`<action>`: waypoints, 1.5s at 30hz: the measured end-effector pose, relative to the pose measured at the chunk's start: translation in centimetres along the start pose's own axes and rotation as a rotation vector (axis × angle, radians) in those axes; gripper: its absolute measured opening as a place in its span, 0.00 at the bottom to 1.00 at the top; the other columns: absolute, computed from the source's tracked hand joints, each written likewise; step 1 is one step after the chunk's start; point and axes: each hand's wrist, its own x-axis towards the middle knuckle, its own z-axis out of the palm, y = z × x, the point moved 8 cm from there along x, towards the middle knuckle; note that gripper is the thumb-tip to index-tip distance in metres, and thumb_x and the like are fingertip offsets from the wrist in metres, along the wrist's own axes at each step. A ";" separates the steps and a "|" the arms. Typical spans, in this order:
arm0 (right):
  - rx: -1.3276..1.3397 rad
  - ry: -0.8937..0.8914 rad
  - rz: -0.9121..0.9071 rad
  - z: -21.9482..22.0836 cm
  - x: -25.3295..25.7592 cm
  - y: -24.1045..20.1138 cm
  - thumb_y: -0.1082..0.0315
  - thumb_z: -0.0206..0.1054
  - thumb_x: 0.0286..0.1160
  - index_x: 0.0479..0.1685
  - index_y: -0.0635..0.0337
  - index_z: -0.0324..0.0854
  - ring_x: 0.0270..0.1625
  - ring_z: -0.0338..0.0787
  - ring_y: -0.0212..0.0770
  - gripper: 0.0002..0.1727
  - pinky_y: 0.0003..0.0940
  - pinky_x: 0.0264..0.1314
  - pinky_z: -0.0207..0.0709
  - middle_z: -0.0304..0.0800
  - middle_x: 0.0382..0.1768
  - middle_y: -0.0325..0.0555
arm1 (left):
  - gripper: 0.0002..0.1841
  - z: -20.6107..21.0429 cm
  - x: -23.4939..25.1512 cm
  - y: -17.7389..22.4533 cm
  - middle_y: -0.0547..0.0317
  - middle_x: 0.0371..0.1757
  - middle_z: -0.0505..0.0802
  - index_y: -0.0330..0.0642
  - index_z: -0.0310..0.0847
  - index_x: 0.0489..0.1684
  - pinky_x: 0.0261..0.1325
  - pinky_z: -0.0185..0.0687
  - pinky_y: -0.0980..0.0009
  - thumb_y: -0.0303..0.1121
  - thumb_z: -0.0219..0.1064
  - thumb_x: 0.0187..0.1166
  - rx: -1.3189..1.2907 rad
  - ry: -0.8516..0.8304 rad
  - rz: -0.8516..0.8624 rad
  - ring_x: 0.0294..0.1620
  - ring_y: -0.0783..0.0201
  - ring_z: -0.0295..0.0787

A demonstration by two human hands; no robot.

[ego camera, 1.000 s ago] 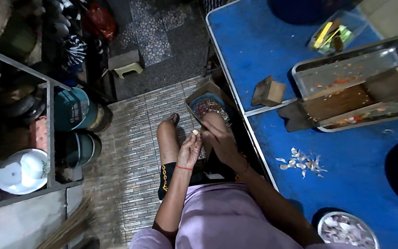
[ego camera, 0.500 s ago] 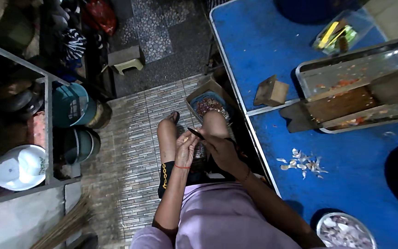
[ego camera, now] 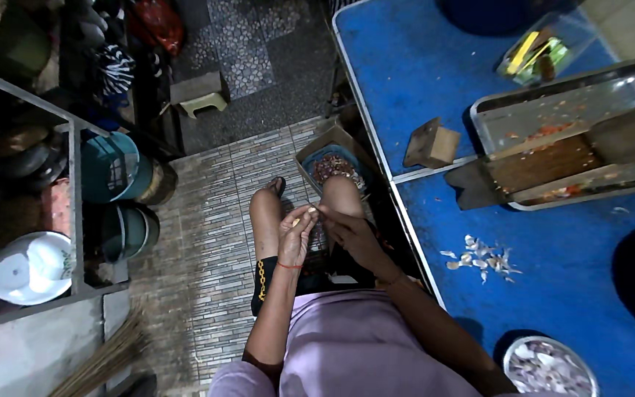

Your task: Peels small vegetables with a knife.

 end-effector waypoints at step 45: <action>-0.132 -0.061 -0.037 -0.1 -0.8 0.5 0.68 0.55 0.89 0.77 0.53 0.82 0.57 0.90 0.34 0.22 0.36 0.63 0.82 0.92 0.62 0.46 | 0.09 -0.4 0.4 1.1 0.56 0.41 0.97 0.41 0.94 0.37 0.54 0.90 0.70 0.18 0.70 0.67 0.096 -0.184 0.120 0.44 0.67 0.94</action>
